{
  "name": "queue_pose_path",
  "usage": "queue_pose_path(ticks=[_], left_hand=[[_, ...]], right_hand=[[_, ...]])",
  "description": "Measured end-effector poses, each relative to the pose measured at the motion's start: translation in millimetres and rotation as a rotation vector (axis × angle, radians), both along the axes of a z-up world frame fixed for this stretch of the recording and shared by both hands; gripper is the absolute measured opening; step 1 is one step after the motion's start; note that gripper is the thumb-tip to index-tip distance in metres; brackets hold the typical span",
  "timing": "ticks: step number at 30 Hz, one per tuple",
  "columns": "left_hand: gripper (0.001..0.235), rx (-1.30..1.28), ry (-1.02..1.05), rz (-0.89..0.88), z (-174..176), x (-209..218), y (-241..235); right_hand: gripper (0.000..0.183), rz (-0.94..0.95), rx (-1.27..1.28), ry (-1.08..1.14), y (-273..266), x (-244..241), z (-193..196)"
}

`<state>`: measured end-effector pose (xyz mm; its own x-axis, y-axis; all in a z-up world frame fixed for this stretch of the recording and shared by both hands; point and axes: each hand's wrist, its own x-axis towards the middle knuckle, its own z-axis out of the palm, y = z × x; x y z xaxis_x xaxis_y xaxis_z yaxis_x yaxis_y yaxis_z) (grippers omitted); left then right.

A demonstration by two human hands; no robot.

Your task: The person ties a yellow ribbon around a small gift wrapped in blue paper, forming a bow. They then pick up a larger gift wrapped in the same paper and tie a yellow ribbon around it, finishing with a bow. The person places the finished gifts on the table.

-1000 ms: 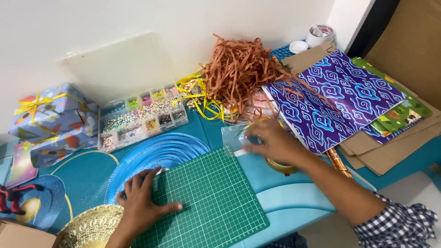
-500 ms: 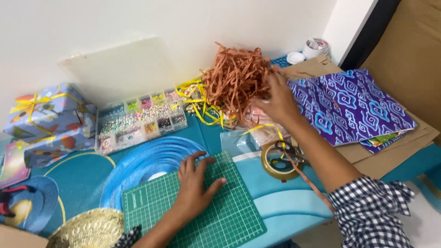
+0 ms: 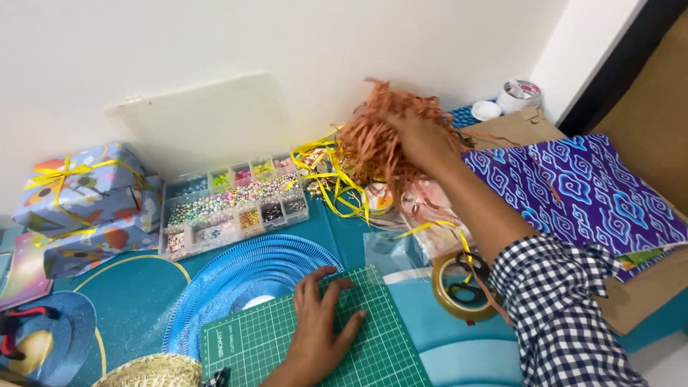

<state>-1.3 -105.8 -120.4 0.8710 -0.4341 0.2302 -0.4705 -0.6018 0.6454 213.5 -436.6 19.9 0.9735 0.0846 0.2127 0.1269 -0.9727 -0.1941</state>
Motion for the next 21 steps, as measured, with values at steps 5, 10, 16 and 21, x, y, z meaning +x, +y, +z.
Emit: queue_pose_path(ticks=[5,10,16,21], left_hand=[[0.047,0.038,0.149,0.009,6,1,-1],[0.041,0.055,0.229,0.029,9,2,-4],[0.039,0.077,0.258,0.044,2,6,-3],[0.039,0.108,0.246,0.053,-14,11,-2]], right_hand=[[0.064,0.061,0.494,-0.303,-84,85,-31],[0.038,-0.355,0.961,-0.351,-108,101,18],[0.028,-0.327,1.172,-0.363,-102,104,7],[0.023,-0.233,0.827,-0.159,-107,95,-20]])
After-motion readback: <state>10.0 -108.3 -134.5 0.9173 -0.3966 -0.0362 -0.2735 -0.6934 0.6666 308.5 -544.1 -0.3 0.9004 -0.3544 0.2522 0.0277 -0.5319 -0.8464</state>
